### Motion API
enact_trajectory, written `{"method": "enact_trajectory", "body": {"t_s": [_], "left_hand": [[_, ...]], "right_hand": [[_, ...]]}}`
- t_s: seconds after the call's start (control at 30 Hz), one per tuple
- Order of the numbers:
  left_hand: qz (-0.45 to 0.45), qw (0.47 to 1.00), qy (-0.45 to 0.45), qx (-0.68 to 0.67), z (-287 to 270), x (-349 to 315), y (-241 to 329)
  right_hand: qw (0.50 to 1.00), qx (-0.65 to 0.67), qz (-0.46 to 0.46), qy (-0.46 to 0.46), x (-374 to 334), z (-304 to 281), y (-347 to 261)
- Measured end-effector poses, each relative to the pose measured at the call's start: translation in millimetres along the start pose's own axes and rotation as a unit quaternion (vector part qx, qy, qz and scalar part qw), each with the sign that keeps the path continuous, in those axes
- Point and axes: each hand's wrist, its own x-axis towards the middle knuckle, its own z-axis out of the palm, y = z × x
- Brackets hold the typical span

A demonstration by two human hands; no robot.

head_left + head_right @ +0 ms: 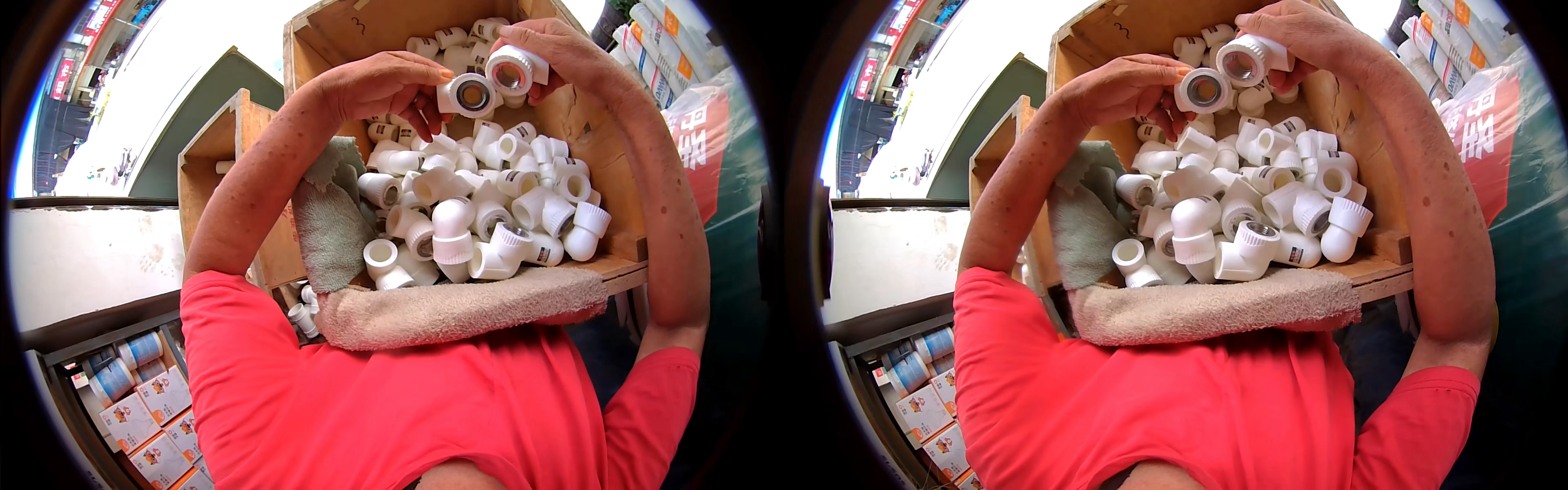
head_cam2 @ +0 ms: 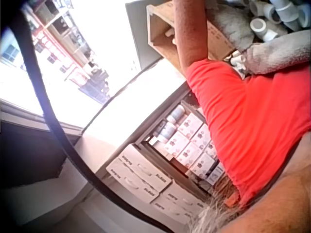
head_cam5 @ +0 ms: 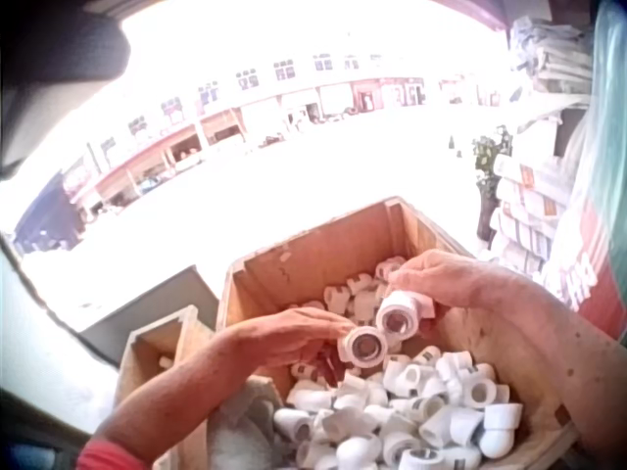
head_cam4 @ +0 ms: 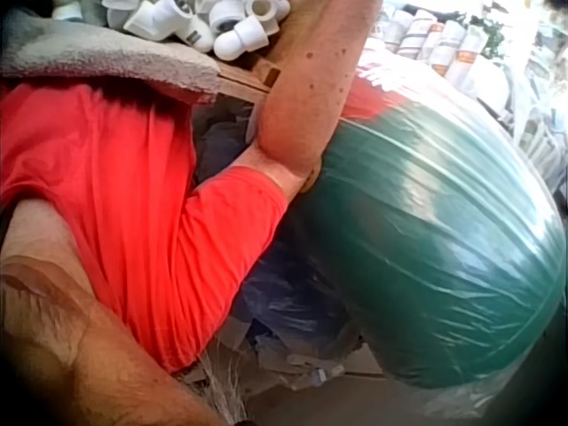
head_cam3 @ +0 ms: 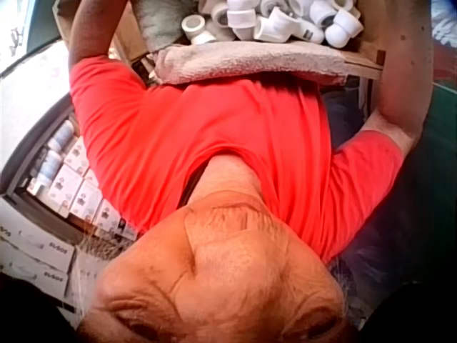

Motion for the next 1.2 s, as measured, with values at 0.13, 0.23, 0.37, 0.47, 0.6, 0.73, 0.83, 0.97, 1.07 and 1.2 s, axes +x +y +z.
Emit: {"method": "enact_trajectory", "body": {"t_s": [0.13, 0.23, 0.37, 0.47, 0.6, 0.73, 0.83, 0.97, 1.07, 1.2], "left_hand": [[-0.004, 1.0, -0.005, -0.002, 2, 0, 0], [-0.007, 1.0, -0.007, 0.002, 2, 1, 0], [-0.011, 1.0, -0.014, 0.016, 2, 2, 1], [-0.007, 1.0, 0.01, 0.029, 9, 0, 0], [0.007, 0.997, 0.012, 0.078, 9, 0, 7], [-0.012, 0.995, 0.001, 0.099, 8, -20, 18], [-0.036, 0.989, 0.003, 0.144, 28, -43, 29], [0.053, 0.948, 0.06, 0.309, 36, -70, 13], [0.062, 0.966, -0.018, 0.251, 60, -83, 8], [-0.007, 0.971, -0.049, 0.233, 83, -98, 3]], "right_hand": [[1.0, 0.0, 0.024, -0.011, -6, 5, -8], [0.999, 0.006, 0.036, -0.014, -10, 7, -12], [0.997, 0.03, 0.054, -0.036, -12, 7, -14], [0.997, 0.044, 0.055, -0.028, -12, 5, -15], [0.995, 0.072, 0.06, -0.019, -10, -3, -19], [0.995, 0.062, 0.072, -0.04, -9, 0, -30], [0.996, 0.056, 0.07, -0.021, -11, 1, -30], [0.996, 0.064, 0.062, -0.025, -10, -1, -28], [0.996, 0.053, 0.061, -0.021, -12, 1, -31], [0.997, 0.042, 0.063, -0.015, -12, 0, -31]]}}
